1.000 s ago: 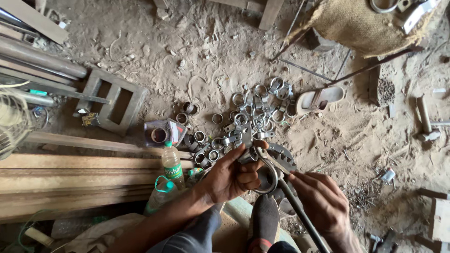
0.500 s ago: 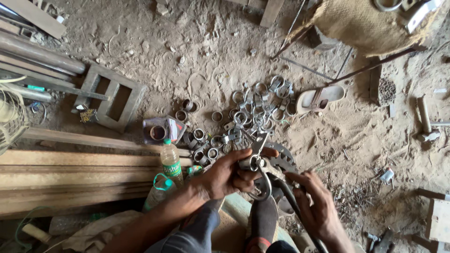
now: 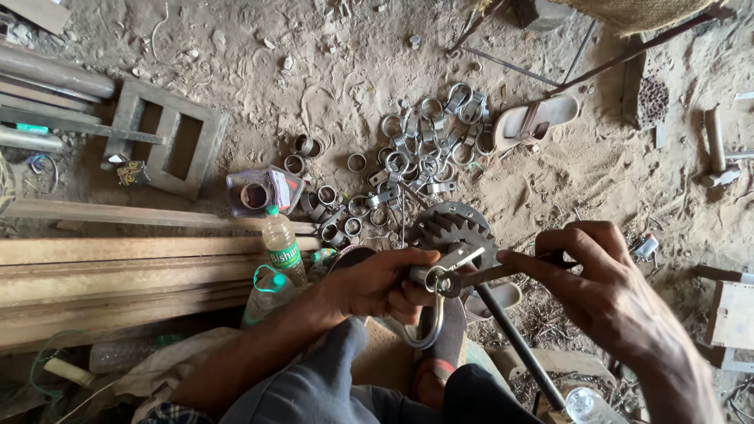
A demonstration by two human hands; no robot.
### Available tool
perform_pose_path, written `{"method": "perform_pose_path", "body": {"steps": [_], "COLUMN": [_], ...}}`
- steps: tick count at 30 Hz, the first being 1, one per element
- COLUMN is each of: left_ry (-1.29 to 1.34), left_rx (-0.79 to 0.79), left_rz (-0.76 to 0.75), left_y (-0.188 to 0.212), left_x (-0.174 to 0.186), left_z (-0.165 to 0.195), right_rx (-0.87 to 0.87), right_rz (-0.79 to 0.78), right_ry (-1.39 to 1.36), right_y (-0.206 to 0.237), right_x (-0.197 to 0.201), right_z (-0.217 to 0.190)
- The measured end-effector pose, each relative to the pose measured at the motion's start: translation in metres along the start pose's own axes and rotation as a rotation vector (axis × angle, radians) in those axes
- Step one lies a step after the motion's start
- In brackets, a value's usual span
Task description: The person sits on the floor and uses a manual press tool to shape small metal rings. They repeatedly pick up a ring, place it in the press, and strike the lever with a hammer to deform the metal, then remove the finished piece.
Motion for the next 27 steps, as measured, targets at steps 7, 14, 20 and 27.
{"method": "perform_pose_path", "body": {"steps": [7, 14, 20, 27], "left_ry": [-0.212, -0.565, -0.719, -0.825], "left_rx": [0.098, -0.249, -0.372, -0.404], "left_rz": [0.151, 0.416, 0.51, 0.586], "left_y": [0.0, 0.006, 0.013, 0.013], "left_x": [0.015, 0.024, 0.024, 0.022], "left_z": [-0.008, 0.043, 0.065, 0.072], "right_rx": [0.194, -0.294, -0.542, -0.689], "right_rz": [-0.085, 0.146, 0.151, 0.213], "right_ry": [0.245, 0.129, -0.287, -0.485], "right_y": [0.004, 0.027, 0.046, 0.054], "right_x": [0.022, 0.014, -0.116, -0.158], "right_z": [-0.03, 0.046, 0.071, 0.059]}}
Point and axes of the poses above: each hand's wrist, its own y-axis away from the middle knuckle, its own x-axis out of the back of the hand, z = x × y, the point moved 10 cm from there along -y, towards the middle knuckle, and after that the axes turned 4 degrees about -x, right-handed, at the moved point
